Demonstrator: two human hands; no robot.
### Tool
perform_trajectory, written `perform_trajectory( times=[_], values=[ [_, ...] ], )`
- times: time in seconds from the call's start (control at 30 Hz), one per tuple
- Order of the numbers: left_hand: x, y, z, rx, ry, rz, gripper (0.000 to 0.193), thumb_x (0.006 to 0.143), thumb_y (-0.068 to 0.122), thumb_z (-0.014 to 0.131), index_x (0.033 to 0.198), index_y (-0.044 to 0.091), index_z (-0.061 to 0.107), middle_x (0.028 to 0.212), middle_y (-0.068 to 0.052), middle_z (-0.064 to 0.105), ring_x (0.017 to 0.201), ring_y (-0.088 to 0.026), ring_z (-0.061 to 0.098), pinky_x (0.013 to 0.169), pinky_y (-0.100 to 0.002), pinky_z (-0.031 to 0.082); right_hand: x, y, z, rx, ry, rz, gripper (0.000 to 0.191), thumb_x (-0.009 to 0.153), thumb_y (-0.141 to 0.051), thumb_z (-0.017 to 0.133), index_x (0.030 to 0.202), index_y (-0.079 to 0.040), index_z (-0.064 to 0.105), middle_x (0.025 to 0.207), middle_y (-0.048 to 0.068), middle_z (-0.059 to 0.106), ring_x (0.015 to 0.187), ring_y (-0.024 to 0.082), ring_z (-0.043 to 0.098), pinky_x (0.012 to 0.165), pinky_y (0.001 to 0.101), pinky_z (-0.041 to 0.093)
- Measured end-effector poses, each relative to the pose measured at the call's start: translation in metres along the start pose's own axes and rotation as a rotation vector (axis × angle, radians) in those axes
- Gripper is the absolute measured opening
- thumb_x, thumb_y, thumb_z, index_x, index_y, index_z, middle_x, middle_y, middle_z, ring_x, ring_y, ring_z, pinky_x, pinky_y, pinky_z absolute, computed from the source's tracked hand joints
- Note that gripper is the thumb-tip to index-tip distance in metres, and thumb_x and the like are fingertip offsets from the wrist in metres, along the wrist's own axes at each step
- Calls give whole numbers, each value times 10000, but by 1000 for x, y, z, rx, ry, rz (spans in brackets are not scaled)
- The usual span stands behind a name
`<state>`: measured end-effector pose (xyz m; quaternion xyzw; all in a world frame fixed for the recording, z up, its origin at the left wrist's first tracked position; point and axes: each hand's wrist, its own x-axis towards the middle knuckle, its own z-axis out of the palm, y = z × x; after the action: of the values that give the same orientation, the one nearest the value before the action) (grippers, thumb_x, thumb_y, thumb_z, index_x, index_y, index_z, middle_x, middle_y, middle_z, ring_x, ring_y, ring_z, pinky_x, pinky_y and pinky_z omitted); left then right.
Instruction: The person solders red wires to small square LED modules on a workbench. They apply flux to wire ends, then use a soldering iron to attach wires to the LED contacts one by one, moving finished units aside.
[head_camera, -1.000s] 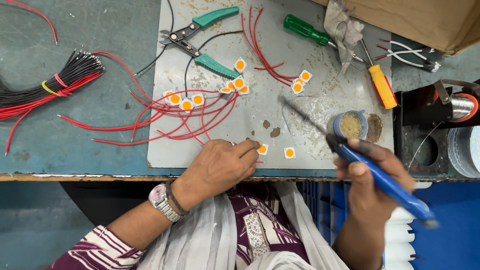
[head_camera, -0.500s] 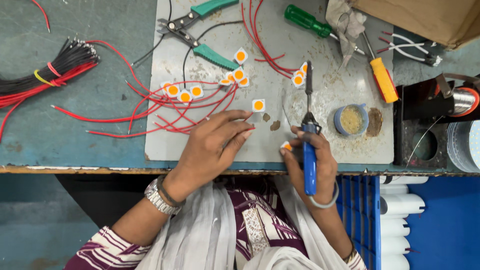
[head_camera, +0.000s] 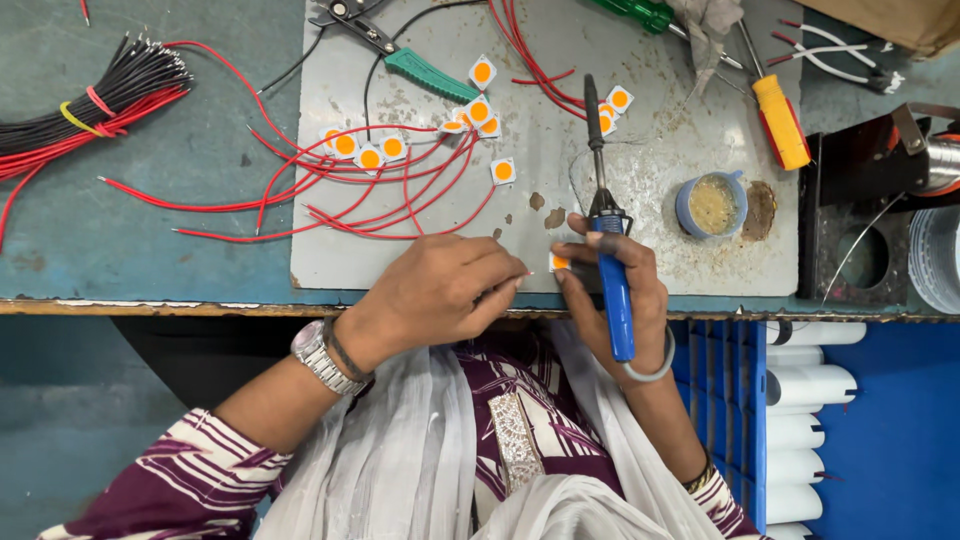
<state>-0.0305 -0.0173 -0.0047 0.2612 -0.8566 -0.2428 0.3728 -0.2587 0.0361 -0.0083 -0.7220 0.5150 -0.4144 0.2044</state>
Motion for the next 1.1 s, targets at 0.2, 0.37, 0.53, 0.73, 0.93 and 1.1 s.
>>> perform_trajectory(
  times=[0.2, 0.37, 0.53, 0.73, 0.93, 1.1],
  values=[
    [5, -2, 3, 51, -67, -36, 113, 883, 135, 691, 945, 45, 662, 903, -75, 687, 721, -285, 682, 638, -404, 545, 2, 0, 6, 143, -31, 29, 465, 972, 97, 688, 1309, -43, 400, 1404, 228, 646, 1163, 250, 749, 978, 320, 627],
    [10, -3, 4, 130, -152, -37, 151, 859, 154, 696, 943, 37, 654, 947, -57, 725, 660, -290, 678, 573, -426, 520, 2, 1, 6, 117, -30, 15, 480, 953, 98, 706, 1303, -40, 407, 1406, 223, 641, 1155, 236, 744, 938, 307, 635],
    [10, -4, 0, 68, -197, -65, 148, 879, 158, 687, 946, 30, 654, 1015, -76, 721, 733, -300, 691, 636, -423, 541, 3, 2, 8, 137, -18, 42, 483, 943, 98, 715, 1308, -34, 428, 1396, 207, 649, 1120, 219, 749, 909, 297, 643],
    [7, -7, -6, -91, -176, -21, 141, 922, 122, 692, 949, -6, 641, 1141, -138, 692, 977, -320, 693, 838, -404, 564, 4, 2, 9, 157, -12, 45, 465, 947, 84, 720, 1308, -28, 450, 1378, 195, 669, 1096, 204, 752, 921, 301, 628],
    [9, -9, -7, -92, -151, -10, 127, 917, 77, 688, 996, -18, 660, 1158, -148, 684, 998, -319, 694, 852, -389, 564, 7, 2, 11, 149, -9, 56, 448, 945, 64, 728, 1292, -25, 458, 1356, 187, 684, 1096, 196, 755, 918, 296, 628],
    [9, -7, -7, 43, -122, 24, 123, 909, 103, 683, 981, 10, 650, 1089, -105, 692, 906, -304, 696, 786, -404, 567, 8, 2, 11, 139, -11, 60, 444, 944, 66, 724, 1288, -24, 459, 1360, 180, 688, 1091, 195, 761, 916, 293, 625]
  ],
)
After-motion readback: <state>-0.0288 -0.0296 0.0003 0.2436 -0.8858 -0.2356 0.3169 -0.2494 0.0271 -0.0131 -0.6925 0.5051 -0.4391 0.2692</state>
